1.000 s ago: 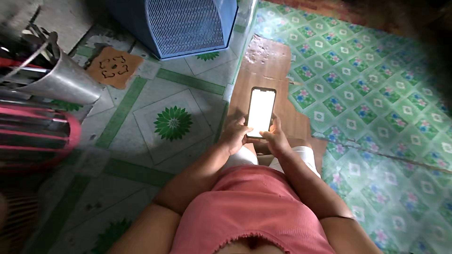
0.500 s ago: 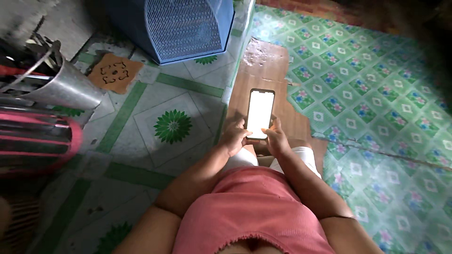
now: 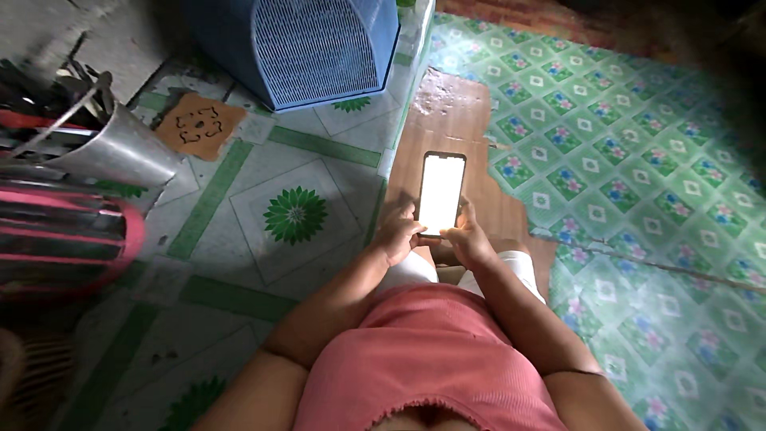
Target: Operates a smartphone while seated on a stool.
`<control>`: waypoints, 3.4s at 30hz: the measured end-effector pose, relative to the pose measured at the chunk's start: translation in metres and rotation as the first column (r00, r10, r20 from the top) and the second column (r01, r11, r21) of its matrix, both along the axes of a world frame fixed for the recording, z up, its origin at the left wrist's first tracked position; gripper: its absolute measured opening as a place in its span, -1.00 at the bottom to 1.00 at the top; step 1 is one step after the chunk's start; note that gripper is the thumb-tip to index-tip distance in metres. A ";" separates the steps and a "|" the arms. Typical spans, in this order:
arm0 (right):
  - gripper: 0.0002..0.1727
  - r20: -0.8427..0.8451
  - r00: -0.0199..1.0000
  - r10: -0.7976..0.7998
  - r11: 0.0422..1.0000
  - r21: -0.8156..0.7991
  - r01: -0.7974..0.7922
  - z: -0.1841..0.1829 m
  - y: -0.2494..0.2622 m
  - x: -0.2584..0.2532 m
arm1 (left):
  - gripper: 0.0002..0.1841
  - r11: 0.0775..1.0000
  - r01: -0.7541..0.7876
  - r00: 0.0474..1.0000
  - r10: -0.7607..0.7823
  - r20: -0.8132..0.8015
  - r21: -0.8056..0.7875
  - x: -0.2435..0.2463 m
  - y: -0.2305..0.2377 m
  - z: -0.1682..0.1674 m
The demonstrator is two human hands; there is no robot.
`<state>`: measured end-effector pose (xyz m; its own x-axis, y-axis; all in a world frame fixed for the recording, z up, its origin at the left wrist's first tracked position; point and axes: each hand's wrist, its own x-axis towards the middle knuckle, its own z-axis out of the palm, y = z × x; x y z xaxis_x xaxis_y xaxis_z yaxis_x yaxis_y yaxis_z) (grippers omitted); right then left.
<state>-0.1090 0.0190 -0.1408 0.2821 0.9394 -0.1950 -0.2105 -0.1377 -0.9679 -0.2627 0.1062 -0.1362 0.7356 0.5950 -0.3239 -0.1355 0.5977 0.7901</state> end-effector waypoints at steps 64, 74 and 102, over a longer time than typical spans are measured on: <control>0.21 0.045 0.999 -0.014 1.000 -0.026 0.015 -0.001 0.004 -0.008 | -0.43 0.994 -0.047 0.994 0.056 0.095 -0.095 -0.001 0.001 -0.002; 0.28 0.153 0.988 0.019 0.995 -0.096 -0.005 0.001 0.003 -0.010 | -0.42 0.997 -0.043 0.995 0.049 0.091 -0.071 -0.001 0.000 -0.003; 0.35 0.175 0.984 -0.043 0.994 -0.093 0.060 -0.001 0.004 -0.016 | -0.46 0.998 -0.025 0.996 0.031 0.082 -0.065 -0.002 -0.001 0.002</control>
